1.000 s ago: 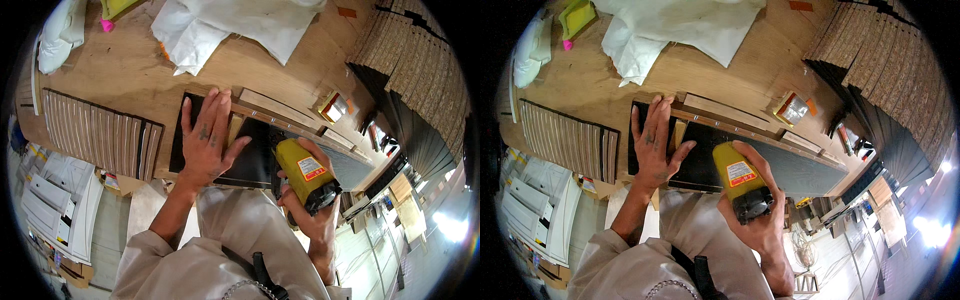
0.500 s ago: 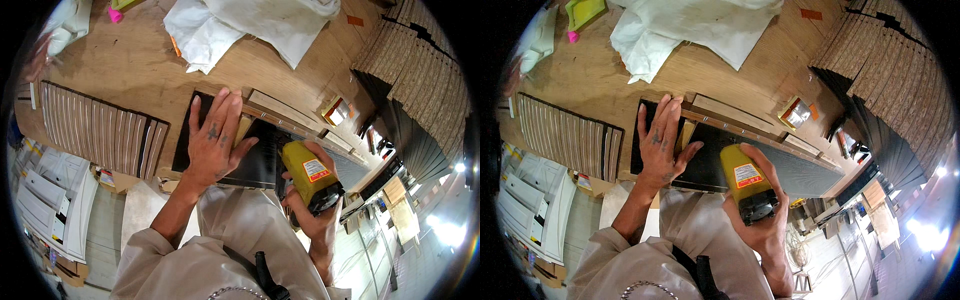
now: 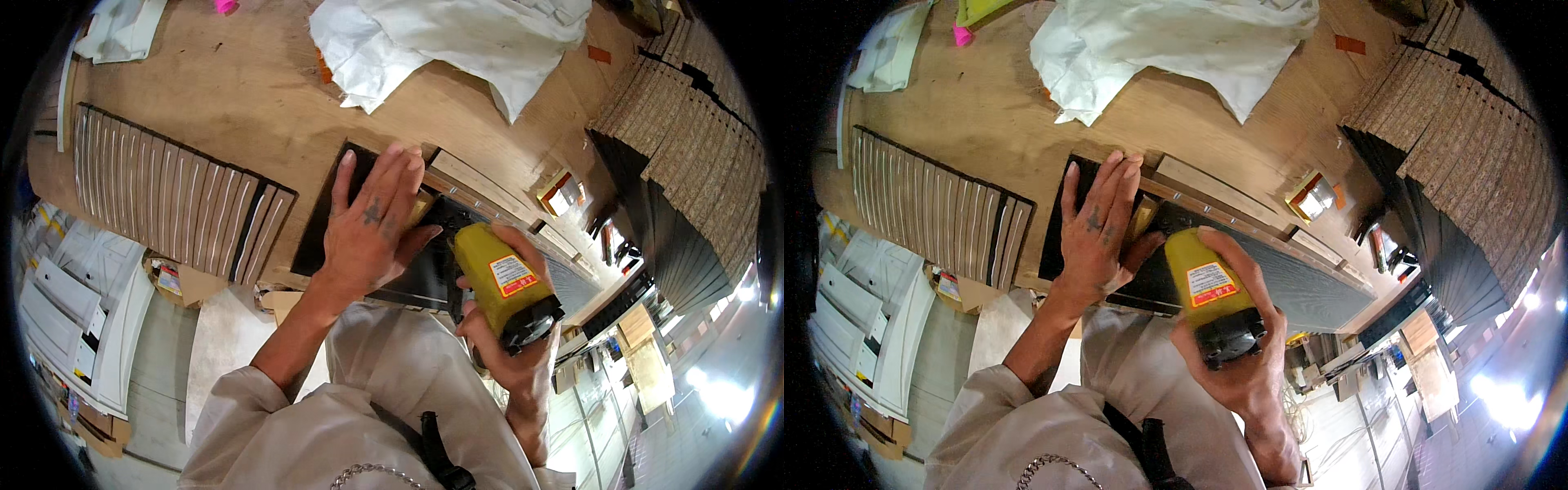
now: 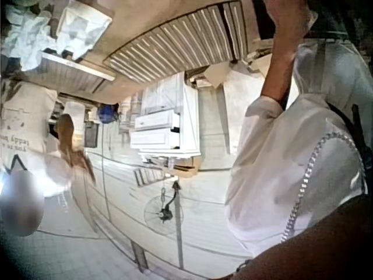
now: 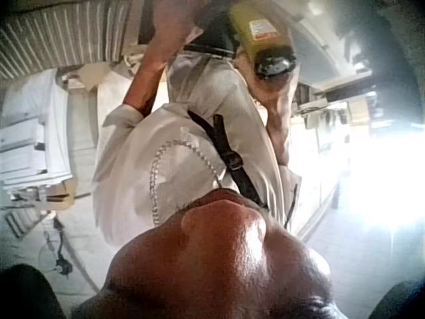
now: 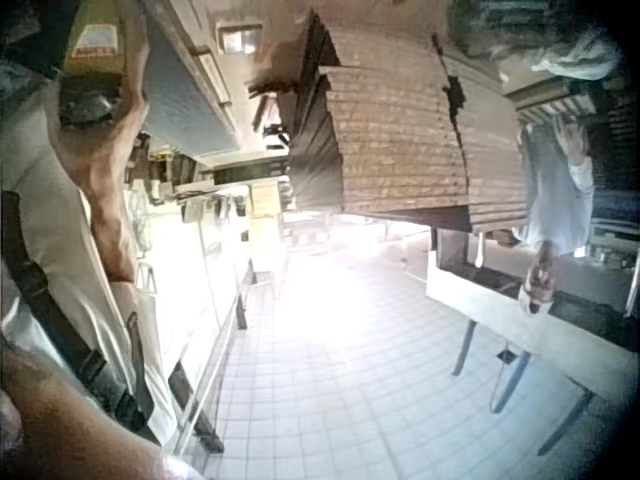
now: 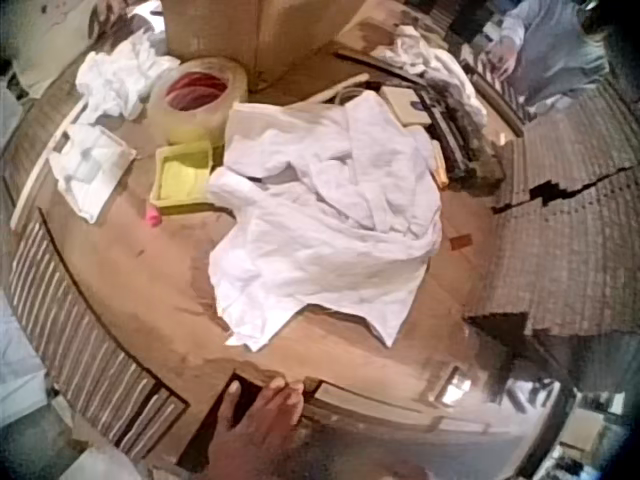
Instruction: The person uses a pneumatic nail gun to attach black wooden slats to a curved wooden frame. They then use a hammer to tap the slats into place and adjust their alignment. Finally, the person lifts the assembled curved panel and places it on a workbench.
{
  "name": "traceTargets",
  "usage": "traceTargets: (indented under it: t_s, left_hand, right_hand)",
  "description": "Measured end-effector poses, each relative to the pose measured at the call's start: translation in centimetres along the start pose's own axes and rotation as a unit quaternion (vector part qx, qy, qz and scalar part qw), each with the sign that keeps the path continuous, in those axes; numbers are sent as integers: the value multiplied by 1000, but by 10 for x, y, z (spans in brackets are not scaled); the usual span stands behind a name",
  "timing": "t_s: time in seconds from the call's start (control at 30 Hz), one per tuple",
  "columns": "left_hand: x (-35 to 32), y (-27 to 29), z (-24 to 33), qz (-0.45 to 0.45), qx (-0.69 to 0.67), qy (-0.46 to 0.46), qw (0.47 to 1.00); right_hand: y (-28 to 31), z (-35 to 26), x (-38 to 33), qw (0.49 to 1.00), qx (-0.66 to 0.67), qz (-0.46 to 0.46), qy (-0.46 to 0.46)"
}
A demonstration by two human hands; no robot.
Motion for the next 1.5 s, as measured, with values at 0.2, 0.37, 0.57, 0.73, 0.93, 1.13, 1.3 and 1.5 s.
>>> traceTargets:
  t_s: [0.2,0.37,0.57,0.73,0.93,1.13,1.3,1.5]
  left_hand:
    - [-3,-3,-1,4,-3,-1,1000]
    - [-1,0,0,8,5,-4,1000]
    - [0,5,0,6,16,-3,1000]
    - [0,1,0,43,28,-33,998]
    - [-5,-5,1,76,32,-80,993]
    - [-21,-4,25,83,151,-90,981]
    - [-39,-40,60,85,339,-29,937]
    - [-19,-95,68,107,389,34,915]
  right_hand:
    - [-1,3,0,1000,-4,2,23]
    - [-2,3,0,1000,-1,3,6]
    - [-3,-3,0,999,-27,-2,33]
    - [4,-3,1,999,-29,-18,32]
    - [51,43,-43,996,81,22,16]
    - [116,155,-114,975,161,125,83]
    - [169,293,-195,926,294,223,81]
    - [222,473,-292,853,358,375,54]
Point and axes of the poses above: each hand's wrist, its own x-axis towards the middle knuckle, its own y-axis out of the back of the hand, z = x × y, the point moved 4 cm from there along x, towards the middle knuckle, and after that the axes turned 3 degrees about y, right-handed, at the moved point
